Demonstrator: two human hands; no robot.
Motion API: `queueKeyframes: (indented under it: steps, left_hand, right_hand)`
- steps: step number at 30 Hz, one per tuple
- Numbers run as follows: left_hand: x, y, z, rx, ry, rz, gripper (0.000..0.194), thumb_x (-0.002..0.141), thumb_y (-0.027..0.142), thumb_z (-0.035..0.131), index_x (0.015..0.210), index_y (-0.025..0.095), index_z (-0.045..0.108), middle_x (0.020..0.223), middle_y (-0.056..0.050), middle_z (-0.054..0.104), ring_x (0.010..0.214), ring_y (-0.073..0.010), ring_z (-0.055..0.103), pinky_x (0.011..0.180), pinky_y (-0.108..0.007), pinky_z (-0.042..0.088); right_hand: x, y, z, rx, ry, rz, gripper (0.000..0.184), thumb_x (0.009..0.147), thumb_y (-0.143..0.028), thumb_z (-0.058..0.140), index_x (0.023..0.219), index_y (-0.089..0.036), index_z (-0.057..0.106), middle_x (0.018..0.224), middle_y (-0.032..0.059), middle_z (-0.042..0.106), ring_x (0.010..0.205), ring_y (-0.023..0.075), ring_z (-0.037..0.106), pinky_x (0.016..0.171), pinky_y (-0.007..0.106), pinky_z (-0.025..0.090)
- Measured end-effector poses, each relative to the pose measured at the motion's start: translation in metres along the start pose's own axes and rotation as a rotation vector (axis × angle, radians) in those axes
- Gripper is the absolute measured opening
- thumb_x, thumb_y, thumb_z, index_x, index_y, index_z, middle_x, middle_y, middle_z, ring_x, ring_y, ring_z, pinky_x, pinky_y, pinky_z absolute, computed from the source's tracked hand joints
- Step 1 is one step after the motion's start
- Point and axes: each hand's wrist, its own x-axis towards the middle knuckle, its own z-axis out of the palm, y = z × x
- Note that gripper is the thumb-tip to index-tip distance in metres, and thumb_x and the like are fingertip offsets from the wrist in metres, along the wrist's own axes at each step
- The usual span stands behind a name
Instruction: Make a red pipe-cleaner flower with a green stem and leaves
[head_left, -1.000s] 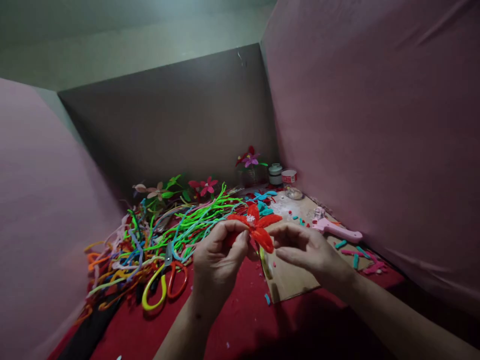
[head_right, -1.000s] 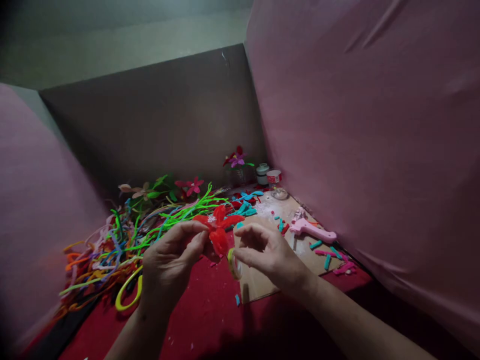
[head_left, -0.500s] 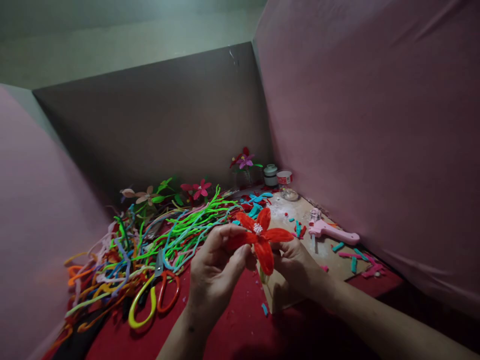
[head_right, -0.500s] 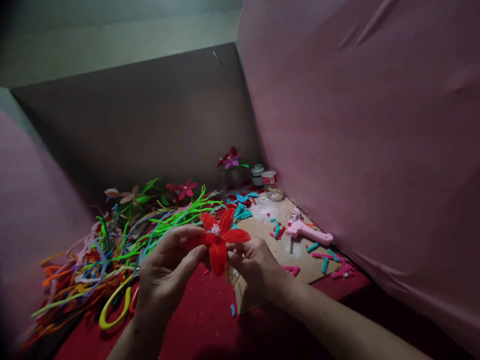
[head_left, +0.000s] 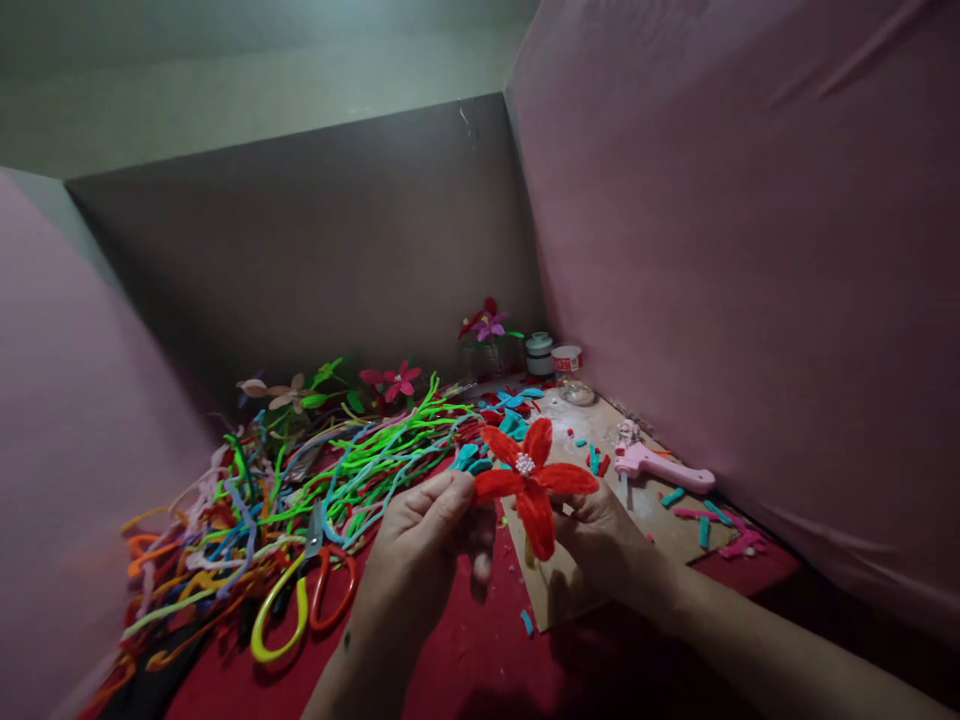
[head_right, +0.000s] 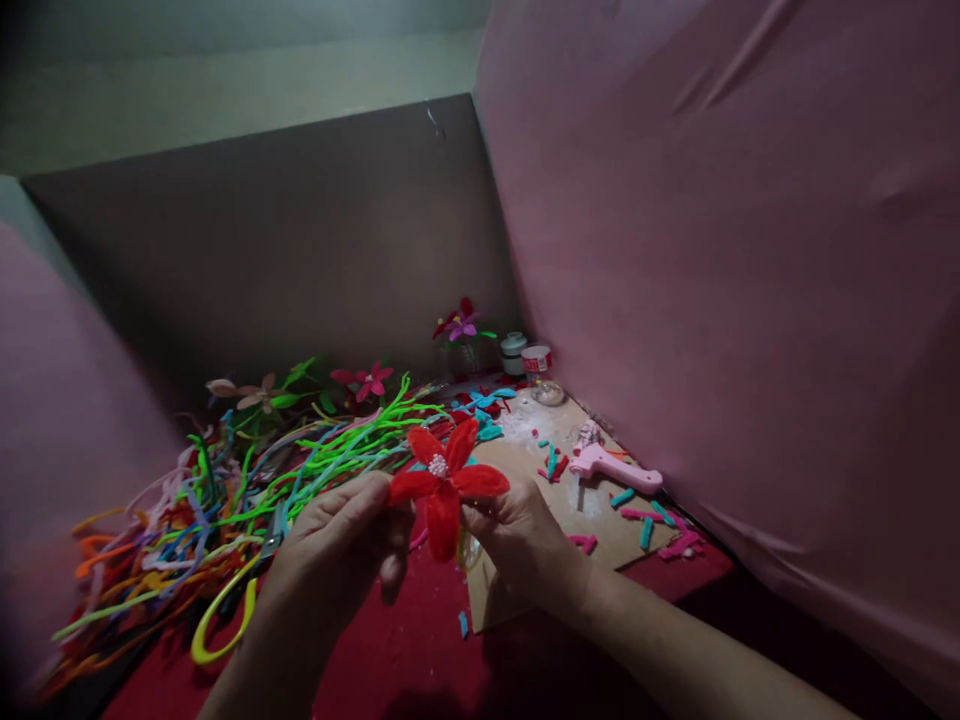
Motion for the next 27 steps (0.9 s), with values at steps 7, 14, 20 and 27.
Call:
queueKeyframes:
  steps: [7, 14, 20, 27]
  left_hand:
    - [0.005, -0.010, -0.002, -0.171, -0.077, -0.061, 0.030, 0.078, 0.037, 0.054, 0.063, 0.011, 0.055, 0.049, 0.002, 0.052, 0.028, -0.0060, 0.045, 0.026, -0.016, 0.037]
    - [0.012, -0.010, -0.018, 0.041, 0.090, 0.031, 0.021, 0.078, 0.035, 0.054, 0.075, 0.014, 0.055, 0.056, 0.003, 0.052, 0.037, -0.0057, 0.046, 0.032, -0.017, 0.039]
    - [0.023, -0.008, -0.026, 0.708, 0.334, 0.619, 0.027, 0.077, 0.024, 0.057, 0.104, 0.021, 0.055, 0.090, -0.003, 0.058, 0.072, -0.0113, 0.058, 0.061, -0.023, 0.050]
    - [0.030, -0.001, -0.016, 1.331, 0.198, 1.033, 0.029, 0.082, 0.016, 0.048, 0.110, 0.017, 0.054, 0.106, -0.012, 0.059, 0.100, -0.0207, 0.054, 0.084, -0.034, 0.045]
  right_hand:
    - [-0.001, -0.003, 0.000, -0.040, 0.001, 0.007, 0.022, 0.083, -0.028, 0.049, 0.082, -0.022, 0.071, 0.075, 0.0004, 0.068, 0.075, 0.0134, 0.060, 0.074, 0.026, 0.047]
    - [0.007, -0.018, -0.017, -0.344, 0.088, 0.024, 0.017, 0.079, -0.026, 0.055, 0.069, -0.017, 0.067, 0.068, 0.0004, 0.061, 0.070, 0.0139, 0.055, 0.070, 0.026, 0.044]
    - [0.003, -0.023, -0.020, -0.292, -0.033, 0.075, 0.017, 0.079, -0.027, 0.053, 0.075, -0.019, 0.068, 0.070, -0.0002, 0.062, 0.069, 0.0135, 0.055, 0.069, 0.026, 0.044]
    - [-0.011, -0.019, -0.008, -0.184, -0.114, 0.142, 0.018, 0.079, -0.025, 0.054, 0.075, -0.020, 0.070, 0.068, -0.0001, 0.063, 0.067, 0.0131, 0.055, 0.070, 0.027, 0.045]
